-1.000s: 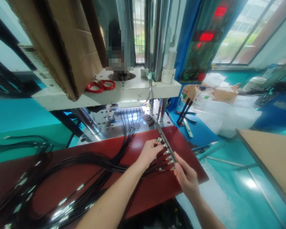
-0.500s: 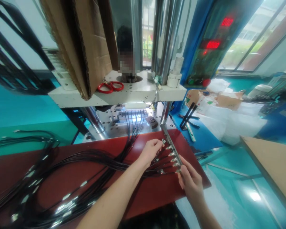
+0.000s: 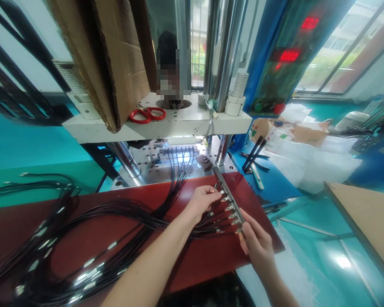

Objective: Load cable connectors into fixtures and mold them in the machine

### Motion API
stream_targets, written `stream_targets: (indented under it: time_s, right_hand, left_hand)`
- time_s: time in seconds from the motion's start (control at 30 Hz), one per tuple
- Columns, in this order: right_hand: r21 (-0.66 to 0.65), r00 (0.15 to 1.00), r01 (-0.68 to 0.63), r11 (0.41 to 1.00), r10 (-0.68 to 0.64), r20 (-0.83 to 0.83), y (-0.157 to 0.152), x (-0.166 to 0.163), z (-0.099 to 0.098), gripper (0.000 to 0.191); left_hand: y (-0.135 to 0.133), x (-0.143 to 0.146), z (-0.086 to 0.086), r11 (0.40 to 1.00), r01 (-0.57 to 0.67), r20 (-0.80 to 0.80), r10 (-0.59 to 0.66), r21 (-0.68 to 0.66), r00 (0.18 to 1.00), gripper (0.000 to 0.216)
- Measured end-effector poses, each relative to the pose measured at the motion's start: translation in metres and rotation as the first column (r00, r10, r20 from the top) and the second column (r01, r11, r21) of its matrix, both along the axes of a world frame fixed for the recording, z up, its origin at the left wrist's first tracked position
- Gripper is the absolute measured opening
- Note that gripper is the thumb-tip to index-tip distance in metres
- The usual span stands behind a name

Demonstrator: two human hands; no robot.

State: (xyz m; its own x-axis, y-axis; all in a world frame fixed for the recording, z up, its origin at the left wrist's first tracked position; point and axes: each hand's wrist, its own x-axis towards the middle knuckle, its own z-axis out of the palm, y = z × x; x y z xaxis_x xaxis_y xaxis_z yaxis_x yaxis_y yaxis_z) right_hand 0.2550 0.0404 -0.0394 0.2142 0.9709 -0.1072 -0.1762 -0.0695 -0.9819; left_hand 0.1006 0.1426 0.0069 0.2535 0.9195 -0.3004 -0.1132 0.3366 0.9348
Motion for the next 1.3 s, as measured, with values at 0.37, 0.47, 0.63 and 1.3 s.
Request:
stream_targets:
  time_s: [0.37,0.47,0.63,1.3]
  right_hand:
    - [0.142,0.934,-0.107,0.984,0.05,0.354,0.002,0.003,-0.002,0.041]
    - [0.051,0.984,-0.039,0.998,0.03,0.175,0.002,0.0,0.002,0.045]
    - [-0.07,0.993,0.102,0.992,-0.106,-0.047,0.002,-0.003,0.008,0.05]
    - [0.052,0.951,-0.127,0.991,0.107,0.29,0.009,0.005,-0.004,0.046]
  left_hand:
    - [0.0,-0.005,0.001,0.994,-0.038,-0.043,0.043,0.098,0.998,0.026]
    - [0.002,-0.007,-0.001,0.994,-0.052,0.058,0.047,0.098,0.997,0.029]
    - [0.009,-0.012,-0.002,0.995,-0.085,0.175,0.076,0.046,0.982,0.035]
    - [0.015,-0.013,-0.016,0.959,-0.028,-0.246,0.101,0.281,0.964,0.025]
